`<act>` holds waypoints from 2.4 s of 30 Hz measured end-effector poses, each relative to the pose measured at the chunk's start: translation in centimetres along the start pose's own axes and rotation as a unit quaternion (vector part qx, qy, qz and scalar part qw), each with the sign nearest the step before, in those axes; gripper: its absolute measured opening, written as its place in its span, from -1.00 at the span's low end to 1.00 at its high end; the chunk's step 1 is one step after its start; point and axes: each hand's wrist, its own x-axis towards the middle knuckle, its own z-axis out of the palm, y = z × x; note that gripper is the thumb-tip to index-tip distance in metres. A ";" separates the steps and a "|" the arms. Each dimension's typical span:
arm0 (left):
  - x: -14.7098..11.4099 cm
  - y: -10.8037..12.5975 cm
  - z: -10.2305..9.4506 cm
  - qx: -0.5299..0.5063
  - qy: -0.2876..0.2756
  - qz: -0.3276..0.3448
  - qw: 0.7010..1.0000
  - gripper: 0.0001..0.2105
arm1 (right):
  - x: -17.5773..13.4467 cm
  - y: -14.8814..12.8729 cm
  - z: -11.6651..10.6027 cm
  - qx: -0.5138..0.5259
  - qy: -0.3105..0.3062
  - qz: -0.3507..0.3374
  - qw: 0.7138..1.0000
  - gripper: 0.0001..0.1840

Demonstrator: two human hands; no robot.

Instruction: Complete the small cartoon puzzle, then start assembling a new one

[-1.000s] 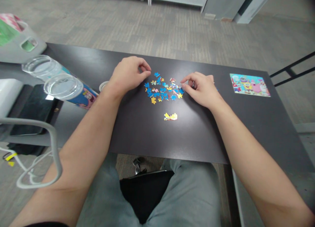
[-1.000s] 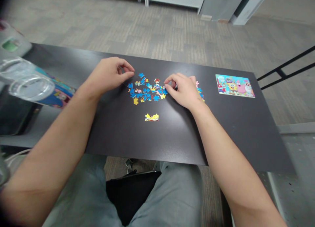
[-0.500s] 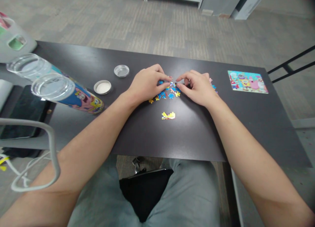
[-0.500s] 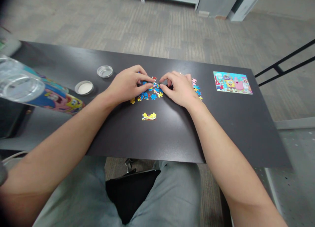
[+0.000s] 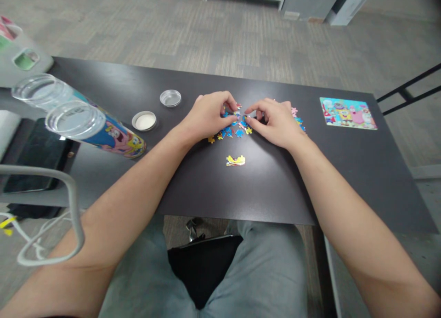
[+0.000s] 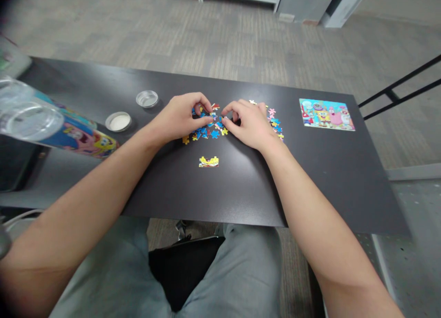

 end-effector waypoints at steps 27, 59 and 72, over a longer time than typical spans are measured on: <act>-12.9 3.9 -1.6 -0.265 0.042 -0.171 0.948 -0.53 | -0.3 -1.0 0.3 0.031 -0.026 -0.047 0.998 -0.76; -12.9 5.6 -0.9 -0.066 -0.002 -0.097 0.993 -0.74 | -0.8 -2.7 0.5 0.079 -0.135 -0.143 0.977 -0.30; -12.8 5.9 -0.8 -0.062 0.008 -0.097 0.993 -0.80 | -0.8 -2.9 0.4 0.077 -0.135 -0.144 0.977 -0.33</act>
